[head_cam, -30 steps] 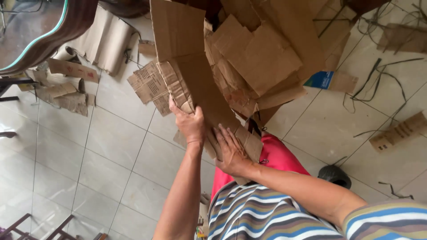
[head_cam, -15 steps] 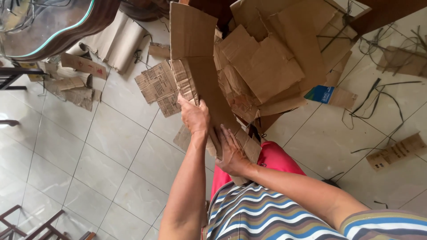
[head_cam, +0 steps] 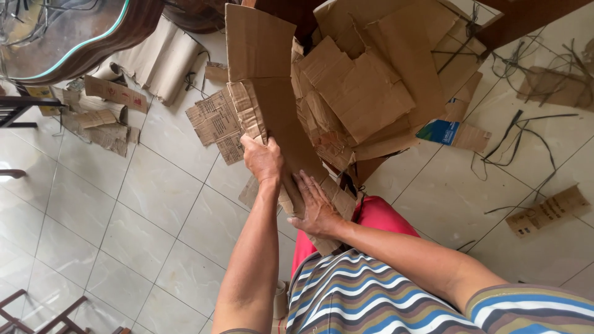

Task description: Wrapping a wooden chair armrest with cardboard pieces and securing them with wire ties for protection.

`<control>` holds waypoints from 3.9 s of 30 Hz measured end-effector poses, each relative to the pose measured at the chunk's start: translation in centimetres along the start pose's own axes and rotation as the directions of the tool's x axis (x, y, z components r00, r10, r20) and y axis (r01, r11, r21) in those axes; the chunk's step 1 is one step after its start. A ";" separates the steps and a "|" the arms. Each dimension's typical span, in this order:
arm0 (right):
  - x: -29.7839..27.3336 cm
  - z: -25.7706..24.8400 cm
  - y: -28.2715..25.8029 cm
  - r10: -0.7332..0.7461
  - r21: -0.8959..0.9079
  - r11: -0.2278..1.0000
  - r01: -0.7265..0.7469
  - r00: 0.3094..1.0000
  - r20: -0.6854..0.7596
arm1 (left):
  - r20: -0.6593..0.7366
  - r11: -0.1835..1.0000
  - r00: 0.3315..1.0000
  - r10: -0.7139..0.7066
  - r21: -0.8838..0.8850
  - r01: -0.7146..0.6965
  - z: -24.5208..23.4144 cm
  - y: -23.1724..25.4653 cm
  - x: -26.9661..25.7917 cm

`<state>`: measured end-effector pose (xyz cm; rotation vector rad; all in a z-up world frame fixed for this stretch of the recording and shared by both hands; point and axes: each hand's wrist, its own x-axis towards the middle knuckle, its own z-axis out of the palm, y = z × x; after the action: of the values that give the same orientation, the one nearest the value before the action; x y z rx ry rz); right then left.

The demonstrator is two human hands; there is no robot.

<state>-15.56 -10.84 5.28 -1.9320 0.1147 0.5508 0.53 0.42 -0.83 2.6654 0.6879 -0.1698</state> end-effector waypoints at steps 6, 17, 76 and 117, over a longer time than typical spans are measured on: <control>-2.5 -2.9 2.0 0.121 0.114 0.982 -0.151 0.965 0.231 | 0.024 0.998 1.000 -0.018 -0.053 0.020 -1.9 1.6 -0.7; -1.0 0.1 11.3 0.398 0.018 0.908 -0.420 0.873 0.280 | 0.033 0.999 0.999 -0.022 -0.046 0.023 -1.6 1.5 -0.5; -3.9 -6.7 12.1 0.404 0.429 0.895 -0.121 0.625 -0.668 | 0.125 0.885 0.992 0.035 -0.465 0.028 -9.2 0.1 -9.4; -3.2 -5.5 -0.3 0.424 0.289 0.901 -0.324 0.800 -0.424 | 0.137 0.074 0.987 -0.086 -0.987 0.143 -18.6 1.0 -13.8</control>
<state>-16.50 -16.12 8.67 -1.8101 0.8631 0.2851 -10.66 0.84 19.52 1.1786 0.6269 0.1861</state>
